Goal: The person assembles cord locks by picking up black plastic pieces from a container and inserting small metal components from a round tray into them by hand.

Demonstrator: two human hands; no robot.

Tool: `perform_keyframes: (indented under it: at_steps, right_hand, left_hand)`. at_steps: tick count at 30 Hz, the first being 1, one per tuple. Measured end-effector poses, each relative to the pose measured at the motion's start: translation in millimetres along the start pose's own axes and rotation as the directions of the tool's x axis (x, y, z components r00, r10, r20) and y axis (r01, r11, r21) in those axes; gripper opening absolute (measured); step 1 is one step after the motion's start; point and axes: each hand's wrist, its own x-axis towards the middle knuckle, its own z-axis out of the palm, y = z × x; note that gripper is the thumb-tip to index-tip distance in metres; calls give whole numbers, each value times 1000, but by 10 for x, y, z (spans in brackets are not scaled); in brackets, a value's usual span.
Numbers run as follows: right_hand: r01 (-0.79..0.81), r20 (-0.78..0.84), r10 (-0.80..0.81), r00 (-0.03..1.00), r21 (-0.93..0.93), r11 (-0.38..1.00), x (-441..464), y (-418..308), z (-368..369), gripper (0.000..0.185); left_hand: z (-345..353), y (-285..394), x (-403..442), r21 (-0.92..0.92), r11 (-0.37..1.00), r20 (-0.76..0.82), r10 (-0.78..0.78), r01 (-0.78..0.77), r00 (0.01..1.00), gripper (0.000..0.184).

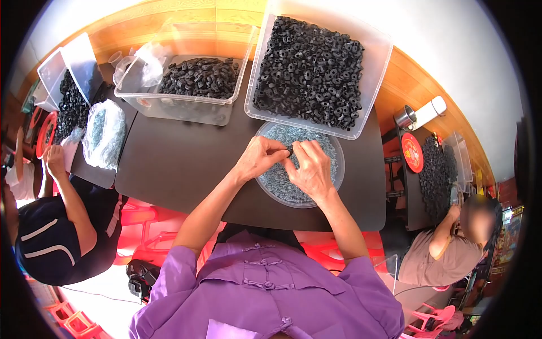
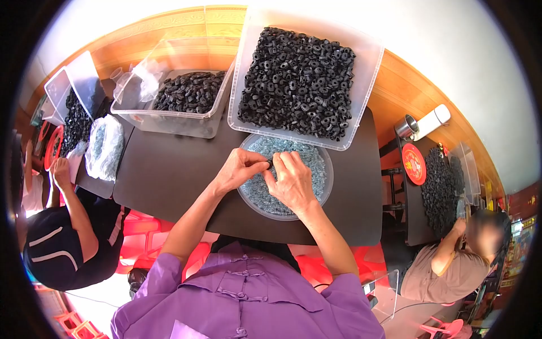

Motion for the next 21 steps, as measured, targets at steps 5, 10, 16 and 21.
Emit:
perform_keyframes:
  at_steps: [5, 10, 16, 21]
  right_hand:
    - [32, -2, -32, 999, 20, 999, -43, -9, 34, 27]
    - [-30, -100, 35, 994, 47, 998, -81, -17, 127, 32]
    - [-216, -96, 229, 969, 129, 968, -42, -85, -132, 53]
    - [-312, -131, 333, 934, 154, 937, -283, 118, -207, 22]
  left_hand:
    - [11, -29, 9, -22, 1000, 17, 2, -2, 1000, 20]
    - [33, -56, 14, -123, 992, -10, -10, 9, 1000, 21]
    - [-92, 144, -19, -141, 979, -305, 100, -149, 947, 15]
    - [-865, 810, -28, 196, 948, -655, 317, -250, 686, 13]
